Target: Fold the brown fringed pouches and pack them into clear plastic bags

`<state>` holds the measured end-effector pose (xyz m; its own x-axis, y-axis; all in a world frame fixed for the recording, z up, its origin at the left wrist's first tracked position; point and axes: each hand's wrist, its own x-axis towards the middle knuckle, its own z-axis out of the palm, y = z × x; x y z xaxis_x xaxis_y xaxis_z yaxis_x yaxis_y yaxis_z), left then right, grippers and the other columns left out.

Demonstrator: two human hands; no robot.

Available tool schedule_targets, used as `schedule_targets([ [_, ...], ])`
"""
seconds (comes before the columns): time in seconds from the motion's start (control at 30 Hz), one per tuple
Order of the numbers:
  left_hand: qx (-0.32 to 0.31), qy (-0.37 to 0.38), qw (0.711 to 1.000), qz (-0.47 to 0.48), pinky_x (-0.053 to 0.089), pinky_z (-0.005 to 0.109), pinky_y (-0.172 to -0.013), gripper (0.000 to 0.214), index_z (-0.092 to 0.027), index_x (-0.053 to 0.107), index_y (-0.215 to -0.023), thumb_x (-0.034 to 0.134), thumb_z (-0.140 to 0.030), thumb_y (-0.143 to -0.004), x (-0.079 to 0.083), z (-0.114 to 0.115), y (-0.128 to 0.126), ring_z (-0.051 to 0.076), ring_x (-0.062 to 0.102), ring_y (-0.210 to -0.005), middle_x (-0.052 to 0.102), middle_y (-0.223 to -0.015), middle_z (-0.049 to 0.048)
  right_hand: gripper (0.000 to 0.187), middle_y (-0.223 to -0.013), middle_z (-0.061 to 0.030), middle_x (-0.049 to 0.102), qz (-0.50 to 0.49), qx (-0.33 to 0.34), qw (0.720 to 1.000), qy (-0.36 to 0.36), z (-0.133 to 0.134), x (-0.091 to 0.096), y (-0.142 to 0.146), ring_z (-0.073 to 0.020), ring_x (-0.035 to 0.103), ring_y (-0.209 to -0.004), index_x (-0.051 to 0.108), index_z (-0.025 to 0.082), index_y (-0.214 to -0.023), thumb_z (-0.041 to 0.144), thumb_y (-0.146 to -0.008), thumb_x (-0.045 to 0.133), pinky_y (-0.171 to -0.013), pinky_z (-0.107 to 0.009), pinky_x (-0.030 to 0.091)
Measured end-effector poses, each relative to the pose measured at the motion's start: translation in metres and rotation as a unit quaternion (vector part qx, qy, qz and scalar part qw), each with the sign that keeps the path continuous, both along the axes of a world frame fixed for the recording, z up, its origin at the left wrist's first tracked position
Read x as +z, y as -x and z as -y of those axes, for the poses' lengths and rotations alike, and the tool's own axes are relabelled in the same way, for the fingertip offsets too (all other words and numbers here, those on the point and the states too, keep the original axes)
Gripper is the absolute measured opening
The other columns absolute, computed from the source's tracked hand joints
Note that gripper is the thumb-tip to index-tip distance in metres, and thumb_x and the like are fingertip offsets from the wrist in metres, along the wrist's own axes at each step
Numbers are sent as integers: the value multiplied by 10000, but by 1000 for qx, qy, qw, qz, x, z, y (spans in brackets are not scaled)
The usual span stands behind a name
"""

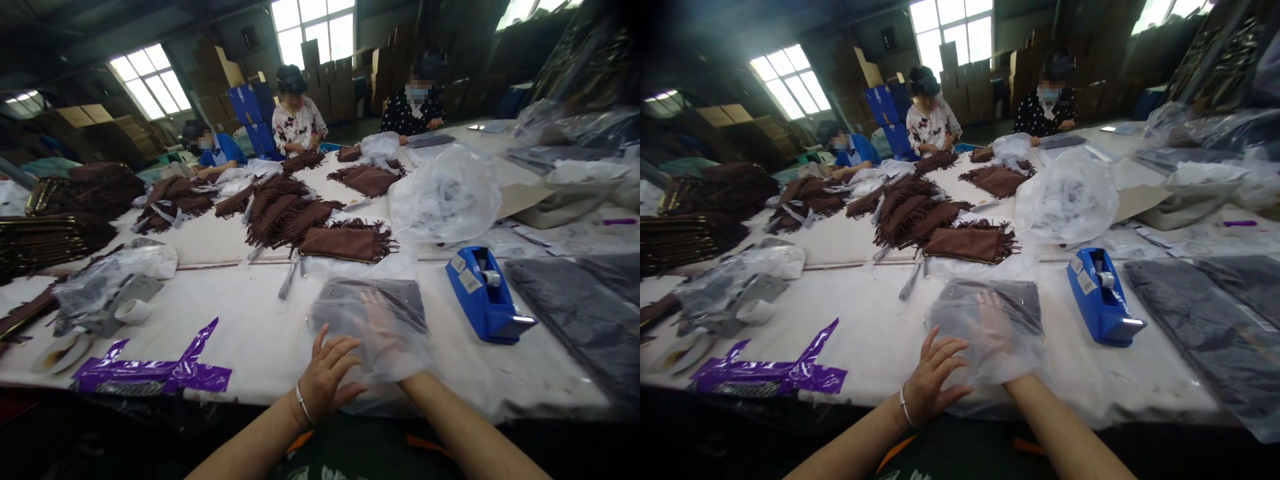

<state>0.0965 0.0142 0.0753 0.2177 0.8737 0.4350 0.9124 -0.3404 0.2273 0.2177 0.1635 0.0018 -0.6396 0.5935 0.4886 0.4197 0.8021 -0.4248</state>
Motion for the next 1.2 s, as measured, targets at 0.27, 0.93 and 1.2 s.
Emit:
schedule_targets([
  [0.27,-21,31,994,-100,299,480,-1097,584,-147,287,-1402,279,2,-837,-57,34,56,195,349,-1324,456,-1372,123,584,-1467,-27,332,113,22,993,-18,3,-41,-9,-340,171,-1373,335,302,-1391,194,-825,430,-1060,-551,245],
  [0.93,-154,322,928,-108,222,450,-1113,846,-295,291,-1408,525,-50,-633,-28,11,95,285,235,-1368,153,-1521,45,342,-1119,-17,668,131,235,882,386,39,51,-145,-207,629,-1002,624,328,-1141,260,-894,398,-874,-330,506],
  [1.2,-193,375,905,-58,158,479,-1128,777,-304,254,-1420,639,-374,-749,10,18,124,262,307,-1342,322,-1464,53,526,-1402,-20,435,163,222,924,266,-39,-2,-172,-219,391,-1291,448,313,-1325,189,-814,474,-1101,-426,290],
])
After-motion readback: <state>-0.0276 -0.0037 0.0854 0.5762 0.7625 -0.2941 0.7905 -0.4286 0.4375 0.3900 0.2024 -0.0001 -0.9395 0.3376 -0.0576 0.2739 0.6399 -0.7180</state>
